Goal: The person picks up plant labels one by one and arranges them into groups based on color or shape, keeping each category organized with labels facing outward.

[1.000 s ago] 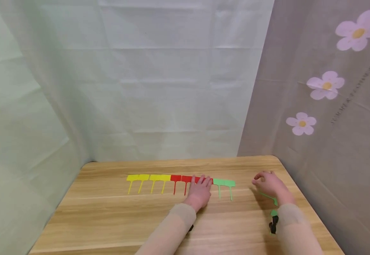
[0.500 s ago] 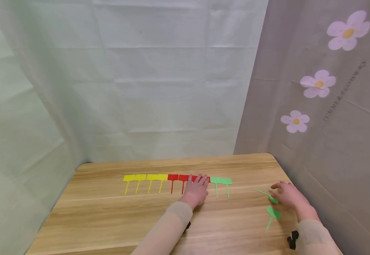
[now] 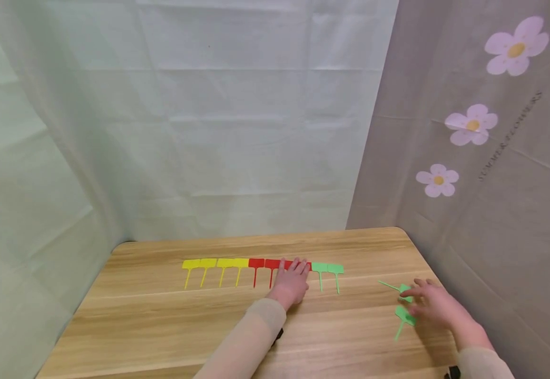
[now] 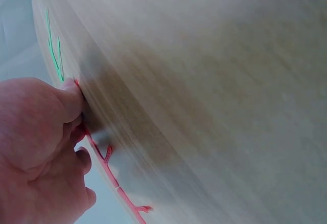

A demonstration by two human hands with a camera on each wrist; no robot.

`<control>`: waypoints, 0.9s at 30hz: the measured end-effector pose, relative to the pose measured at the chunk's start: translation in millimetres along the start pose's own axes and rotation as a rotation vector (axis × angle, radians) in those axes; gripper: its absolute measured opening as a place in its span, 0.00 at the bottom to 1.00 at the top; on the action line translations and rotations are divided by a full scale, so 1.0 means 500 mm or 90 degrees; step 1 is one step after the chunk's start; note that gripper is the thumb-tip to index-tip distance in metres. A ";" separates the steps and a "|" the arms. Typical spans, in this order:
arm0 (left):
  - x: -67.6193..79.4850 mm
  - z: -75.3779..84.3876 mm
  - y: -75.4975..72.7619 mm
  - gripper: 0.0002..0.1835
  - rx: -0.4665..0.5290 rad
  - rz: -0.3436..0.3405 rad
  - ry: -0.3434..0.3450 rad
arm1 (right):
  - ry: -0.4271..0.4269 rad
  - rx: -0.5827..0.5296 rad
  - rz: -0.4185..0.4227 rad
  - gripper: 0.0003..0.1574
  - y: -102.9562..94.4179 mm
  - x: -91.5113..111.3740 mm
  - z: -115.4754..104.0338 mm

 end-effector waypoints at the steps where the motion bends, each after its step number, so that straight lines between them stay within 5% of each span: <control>1: 0.000 0.000 0.000 0.31 0.000 0.001 0.000 | -0.011 0.002 -0.002 0.26 0.004 0.001 -0.001; 8: -0.003 0.001 0.003 0.30 -0.002 -0.001 -0.001 | -0.102 0.118 0.029 0.36 0.023 0.007 -0.014; 14: -0.004 0.000 0.008 0.30 -0.017 0.000 -0.005 | -0.153 0.142 0.087 0.36 0.023 0.012 -0.027; 27: 0.009 0.005 -0.005 0.29 -0.015 0.004 -0.010 | -0.150 0.171 0.115 0.35 0.031 0.009 -0.020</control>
Point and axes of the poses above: each hand's wrist, its own x-axis away from the middle knuckle, its own y-axis out of the palm, z = x × y, the point moved 7 cm from there along -x, towards the middle knuckle, and after that the axes turned 10 degrees about y, right-handed, at the moved point
